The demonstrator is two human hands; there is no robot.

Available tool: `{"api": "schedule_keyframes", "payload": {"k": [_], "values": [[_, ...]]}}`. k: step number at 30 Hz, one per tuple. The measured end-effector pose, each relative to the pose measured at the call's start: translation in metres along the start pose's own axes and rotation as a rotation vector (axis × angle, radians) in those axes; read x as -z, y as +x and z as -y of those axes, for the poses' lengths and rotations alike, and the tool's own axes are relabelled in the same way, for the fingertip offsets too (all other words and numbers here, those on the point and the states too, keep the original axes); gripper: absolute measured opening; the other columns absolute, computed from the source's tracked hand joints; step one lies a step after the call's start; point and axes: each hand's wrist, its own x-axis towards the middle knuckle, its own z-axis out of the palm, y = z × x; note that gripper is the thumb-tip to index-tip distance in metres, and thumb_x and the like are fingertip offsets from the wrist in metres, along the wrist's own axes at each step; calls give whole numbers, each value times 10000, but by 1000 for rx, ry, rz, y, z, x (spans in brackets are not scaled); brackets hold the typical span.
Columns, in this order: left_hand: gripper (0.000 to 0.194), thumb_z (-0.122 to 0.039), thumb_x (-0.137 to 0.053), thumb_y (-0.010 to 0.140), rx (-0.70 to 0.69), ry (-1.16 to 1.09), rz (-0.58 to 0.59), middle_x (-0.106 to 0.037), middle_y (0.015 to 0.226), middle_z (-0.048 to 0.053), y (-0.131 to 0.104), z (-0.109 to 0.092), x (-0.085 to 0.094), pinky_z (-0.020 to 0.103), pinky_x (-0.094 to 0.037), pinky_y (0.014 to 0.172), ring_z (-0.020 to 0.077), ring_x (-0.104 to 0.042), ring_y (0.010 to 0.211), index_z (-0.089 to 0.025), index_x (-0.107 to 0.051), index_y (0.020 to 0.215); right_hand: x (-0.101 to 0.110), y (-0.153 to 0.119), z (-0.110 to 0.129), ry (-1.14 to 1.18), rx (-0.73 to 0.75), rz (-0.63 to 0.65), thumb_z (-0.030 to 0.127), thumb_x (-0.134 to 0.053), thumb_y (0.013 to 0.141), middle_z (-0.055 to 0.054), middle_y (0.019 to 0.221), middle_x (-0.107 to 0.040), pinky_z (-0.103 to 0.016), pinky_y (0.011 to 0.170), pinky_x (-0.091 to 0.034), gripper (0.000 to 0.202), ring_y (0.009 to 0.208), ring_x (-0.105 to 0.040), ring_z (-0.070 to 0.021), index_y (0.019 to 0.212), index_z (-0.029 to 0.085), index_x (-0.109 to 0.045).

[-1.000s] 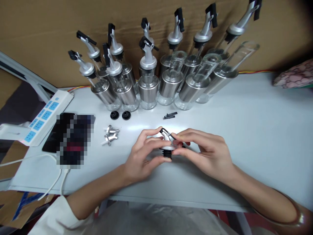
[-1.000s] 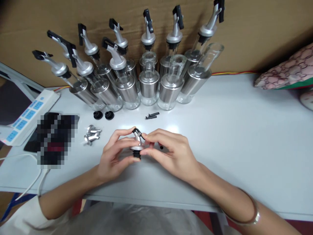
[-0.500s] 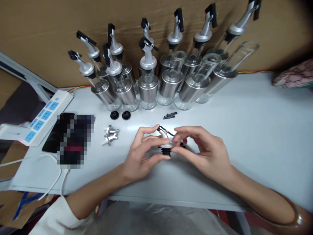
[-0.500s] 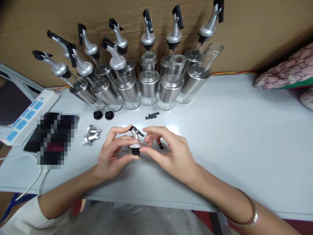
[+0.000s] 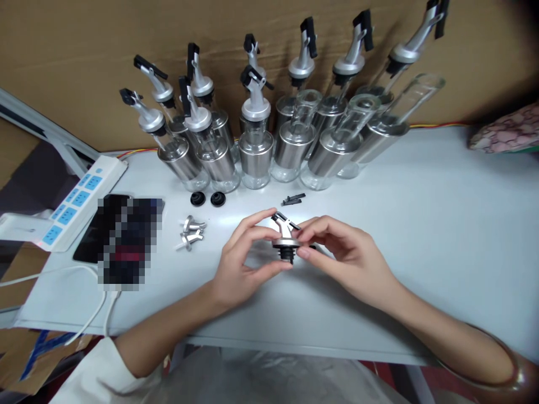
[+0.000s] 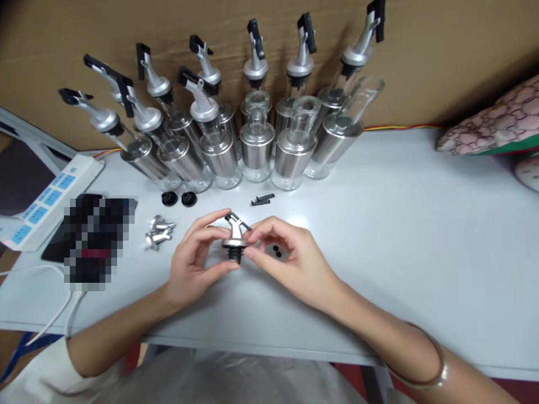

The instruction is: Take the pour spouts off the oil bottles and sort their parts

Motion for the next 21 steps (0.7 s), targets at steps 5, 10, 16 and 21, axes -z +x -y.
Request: {"api": "schedule_keyframes", "payload": {"k": [5, 10, 16, 21], "values": [[320, -411, -744, 774, 124, 21, 31, -536, 952, 36, 1, -3, 0, 284, -502, 770, 164, -577, 894, -208, -575, 955, 0, -4, -1, -113, 27, -11, 269, -664, 835, -22, 833, -730, -237, 604, -521, 104, 729, -677, -151, 924, 223, -693], [96, -266, -562, 906, 268, -160, 247, -576, 779, -8, 2, -10, 2, 225, -470, 663, 104, -575, 685, -188, -511, 929, 2, -2, 3, -150, 103, -12, 211, -643, 861, -6, 795, -724, -236, 614, -499, 65, 702, -657, -130, 871, 218, -707], [267, -259, -543, 915, 379, -278, 234, -644, 909, 28, -3, -9, 0, 236, -492, 700, 103, -625, 691, -213, -419, 1147, 2, -2, 2, -109, 203, 81, 127, -616, 849, -49, 960, -697, -251, 679, -549, 216, 813, -655, -141, 1037, 208, -683], [260, -317, -507, 938, 385, -307, 241, -679, 881, 38, -3, -8, 1, 252, -500, 706, 119, -637, 680, -204, -420, 1155, 0, -2, 0, -93, 219, 130, 69, -582, 833, -67, 1071, -662, -250, 703, -573, 366, 890, -651, -144, 1160, 224, -642]]}}
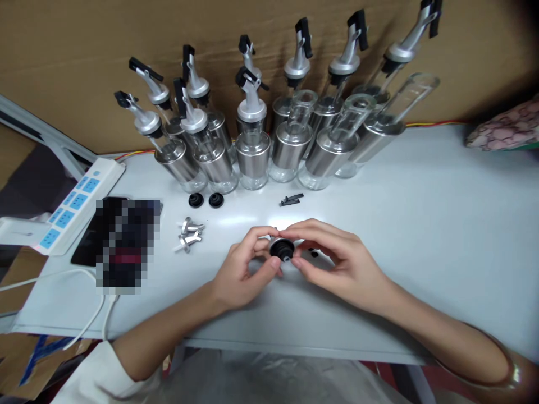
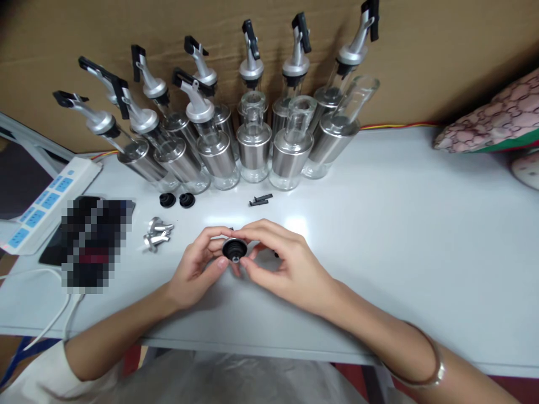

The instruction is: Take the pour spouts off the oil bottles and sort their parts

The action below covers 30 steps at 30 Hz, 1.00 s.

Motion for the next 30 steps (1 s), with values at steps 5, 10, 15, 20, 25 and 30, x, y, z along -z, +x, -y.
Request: {"api": "schedule_keyframes", "payload": {"k": [5, 10, 15, 20, 25, 30], "values": [[265, -219, -542, 883, -22, 74, -19, -690, 850, 38, 2, -1, 0, 251, -518, 686, 119, -645, 680, -197, -420, 1118, -2, 1, 2, -49, 34, -12, 61, -579, 820, -54, 1013, -669, -241, 684, -571, 358, 831, -649, -131, 1119, 238, -666], [270, -132, -572, 761, -55, 198, -64, -727, 874, 46, 2, -1, -2, 252, -553, 695, 143, -691, 748, -207, -448, 989, -5, -1, 0, -118, 88, -15, 58, -573, 812, -53, 974, -655, -250, 663, -569, 359, 760, -635, -123, 1116, 232, -649], [267, -125, -564, 715, -79, 367, -122, -729, 867, 28, 0, 0, -3, 239, -563, 666, 148, -705, 738, -215, -492, 956, -6, -3, 0, -189, 153, -6, 44, -556, 819, -62, 973, -637, -233, 710, -565, 352, 825, -648, -131, 1122, 211, -619], [277, -156, -625, 739, -247, 455, -258, -692, 880, 19, 2, 4, -1, 258, -555, 734, 150, -672, 782, -213, -536, 995, -1, -1, 0, -300, 238, -33, 60, -555, 814, -78, 991, -610, -250, 751, -568, 360, 898, -649, -158, 1140, 209, -591], [188, -194, -663, 828, -354, 402, -285, -685, 905, 48, 5, 3, 0, 266, -545, 764, 161, -656, 835, -189, -613, 1009, 0, 0, -2, -329, 296, -36, 143, -609, 851, -94, 1043, -642, -264, 790, -578, 339, 955, -671, -178, 1182, 216, -604], [165, -125, -580, 882, -454, 405, -286, -713, 900, 48, 4, 1, 0, 253, -554, 737, 156, -687, 824, -198, -657, 1009, -4, -3, -4, -358, 408, -94, 157, -579, 906, -81, 1021, -704, -242, 772, -589, 298, 910, -710, -172, 1182, 251, -644]]}}
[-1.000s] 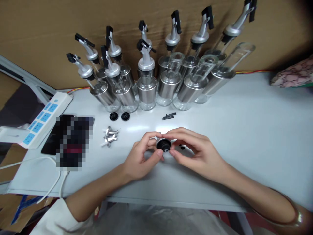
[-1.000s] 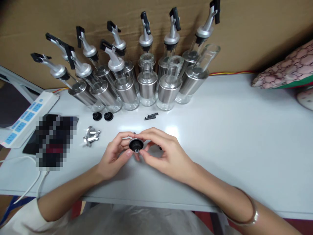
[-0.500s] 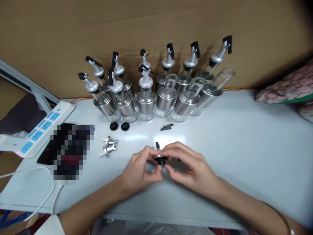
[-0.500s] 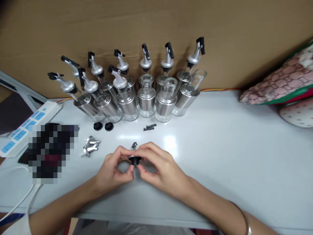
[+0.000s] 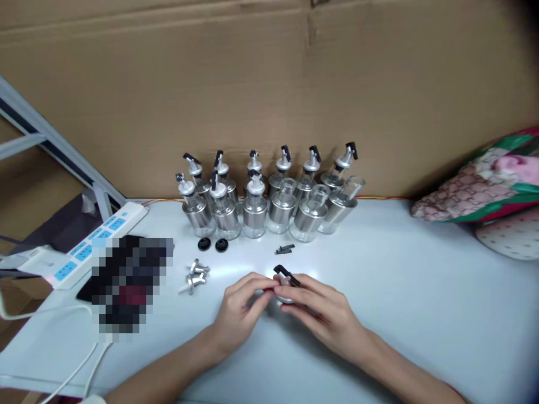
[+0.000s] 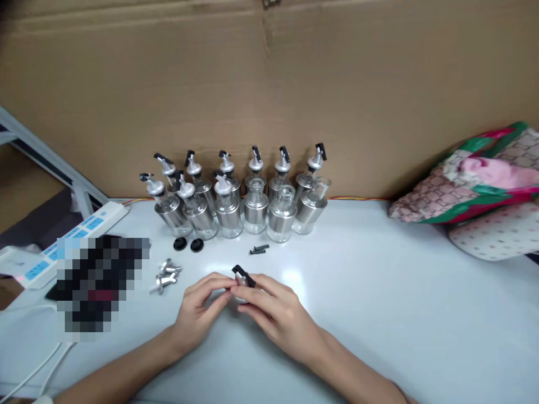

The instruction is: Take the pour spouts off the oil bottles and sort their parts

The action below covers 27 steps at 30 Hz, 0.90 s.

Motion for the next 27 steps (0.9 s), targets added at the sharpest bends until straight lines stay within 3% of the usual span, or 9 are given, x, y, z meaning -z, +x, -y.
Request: {"api": "schedule_keyframes", "payload": {"k": [4, 7, 10, 13, 17, 19, 23, 27], "values": [[139, -136, -548, 895, 31, 44, -4, -704, 888, 46, 3, -3, 3, 271, -557, 754, 159, -682, 823, -191, -635, 989, 2, 1, 3, -30, 14, -88, 133, -571, 899, -76, 960, -723, -240, 730, -595, 336, 871, -722, -184, 1208, 253, -623], [283, -148, -530, 892, 35, 101, -12, -654, 1136, 95, 19, -3, 1, 363, -541, 903, 203, -638, 1061, -207, -529, 1169, 5, 2, 3, -43, -23, -209, 77, -555, 874, -88, 1005, -727, -279, 747, -598, 368, 924, -718, -209, 1188, 258, -613], [512, -153, -502, 900, -3, 131, -1, -437, 1436, 164, 52, 0, -7, 489, -418, 1085, 255, -437, 1352, -220, -309, 1370, 6, 1, 0, -49, 9, -349, 19, -538, 843, -103, 1061, -716, -323, 794, -596, 413, 996, -704, -227, 1177, 252, -605], [616, -119, -468, 888, -90, 186, 22, -230, 1548, 198, 93, 6, -22, 547, -273, 1171, 286, -239, 1463, -213, -177, 1422, 6, 0, -3, -76, 63, -402, -6, -529, 830, -114, 1050, -702, -349, 765, -602, 441, 999, -700, -240, 1183, 248, -599], [680, -51, -447, 847, -105, 232, -37, -176, 1548, 207, 135, 20, -41, 575, -204, 1189, 320, -121, 1489, -199, -124, 1426, 7, 0, -2, -111, 124, -384, -41, -515, 808, -113, 1027, -688, -340, 737, -604, 491, 1000, -699, -238, 1203, 245, -577], [647, -42, -438, 847, -108, 248, -66, -251, 1503, 207, 146, 27, -47, 578, -246, 1168, 332, -203, 1463, -191, -165, 1415, 9, 0, -1, -130, 139, -372, -29, -512, 814, -101, 1014, -692, -338, 706, -607, 493, 982, -706, -240, 1208, 262, -568], [398, -83, -366, 913, -118, 257, -105, -471, 1284, 164, 148, 35, -48, 516, -410, 1057, 274, -510, 1237, -175, -356, 1300, 13, -1, 0, -162, 149, -371, -10, -508, 829, -98, 1041, -682, -353, 664, -610, 511, 920, -711, -233, 1239, 292, -539], [261, -139, -426, 928, -170, 236, -141, -540, 1178, 116, 137, 23, -40, 456, -446, 1014, 244, -549, 1163, -192, -423, 1183, 13, -6, -2, -181, 139, -400, -28, -483, 834, -108, 1109, -615, -365, 730, -614, 584, 1029, -667, -232, 1318, 299, -495]]}}
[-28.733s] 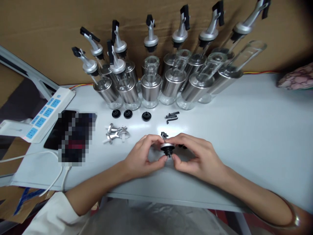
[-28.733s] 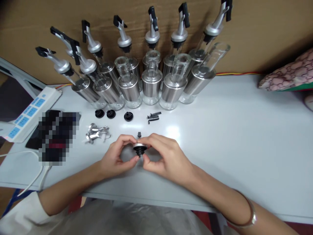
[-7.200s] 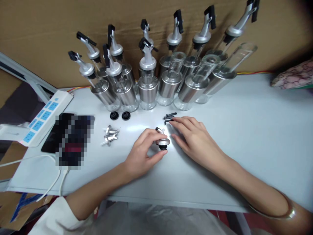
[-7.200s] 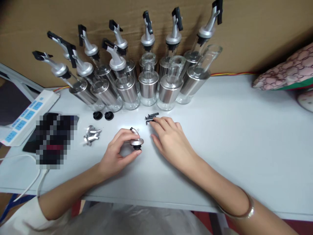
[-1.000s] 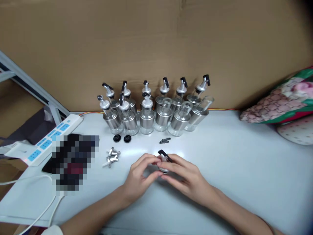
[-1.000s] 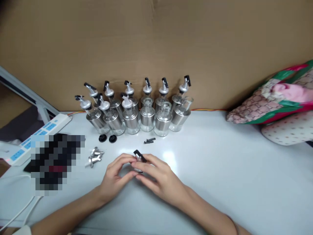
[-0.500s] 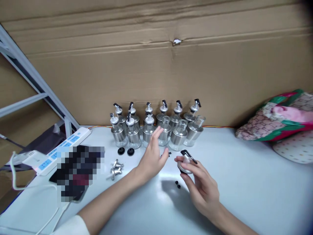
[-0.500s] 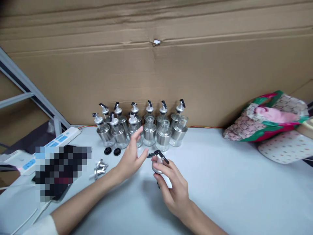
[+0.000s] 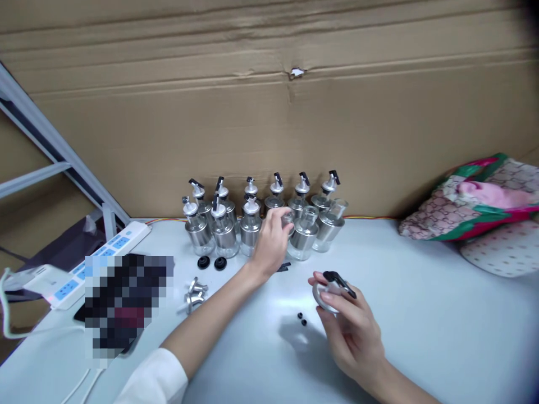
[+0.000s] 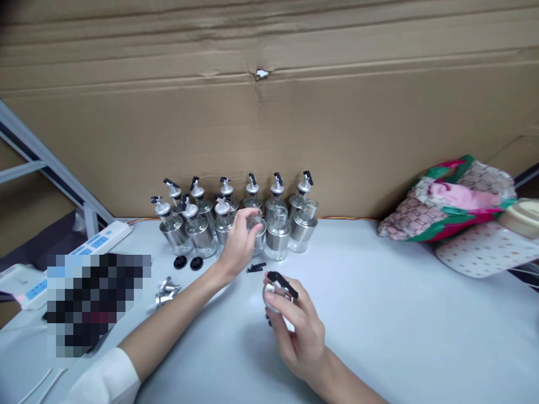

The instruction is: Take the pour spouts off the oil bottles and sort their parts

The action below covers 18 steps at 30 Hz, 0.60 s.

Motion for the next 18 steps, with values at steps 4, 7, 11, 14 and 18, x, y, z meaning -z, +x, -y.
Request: {"api": "schedule_keyframes", "payload": {"k": [4, 7, 11, 14, 18], "values": [[243, -230, -503, 942, -138, -97, -111, -556, 1128, 66, -11, -26, 23, 397, -456, 981, 212, -555, 1115, -243, -426, 1172, 0, -8, -2, -27, -79, -46, -22, -430, 865, -116, 1257, -525, -407, 832, -603, 658, 1146, -613, -238, 1411, 345, -419], [268, -283, -493, 962, -53, -295, -59, -558, 1050, 31, -27, -47, 41, 330, -490, 851, 151, -585, 911, -282, -408, 1215, 0, -12, -4, 8, -123, -54, -8, -401, 896, -118, 1290, -522, -443, 817, -609, 635, 1100, -638, -240, 1409, 364, -416], [354, -377, -555, 932, 304, -626, 86, -580, 990, 15, -60, -65, 54, 290, -502, 746, 145, -603, 859, -309, -373, 1228, -1, -13, -8, 102, -170, -71, 15, -470, 896, -102, 1236, -591, -447, 811, -603, 567, 1051, -661, -245, 1345, 359, -480], [381, -393, -577, 920, 532, -867, 162, -584, 912, -14, -82, -69, 56, 268, -501, 713, 125, -629, 790, -321, -342, 1210, -2, -12, -7, 176, -240, -58, 40, -476, 908, -105, 1259, -598, -440, 870, -577, 547, 1076, -653, -243, 1372, 329, -475], [499, -383, -639, 885, 630, -977, 245, -592, 918, -13, -95, -66, 55, 268, -491, 739, 124, -658, 787, -317, -312, 1256, -3, -10, -2, 227, -282, 52, 103, -460, 933, -128, 1432, -491, -479, 945, -539, 587, 1181, -600, -272, 1476, 298, -354]]}}
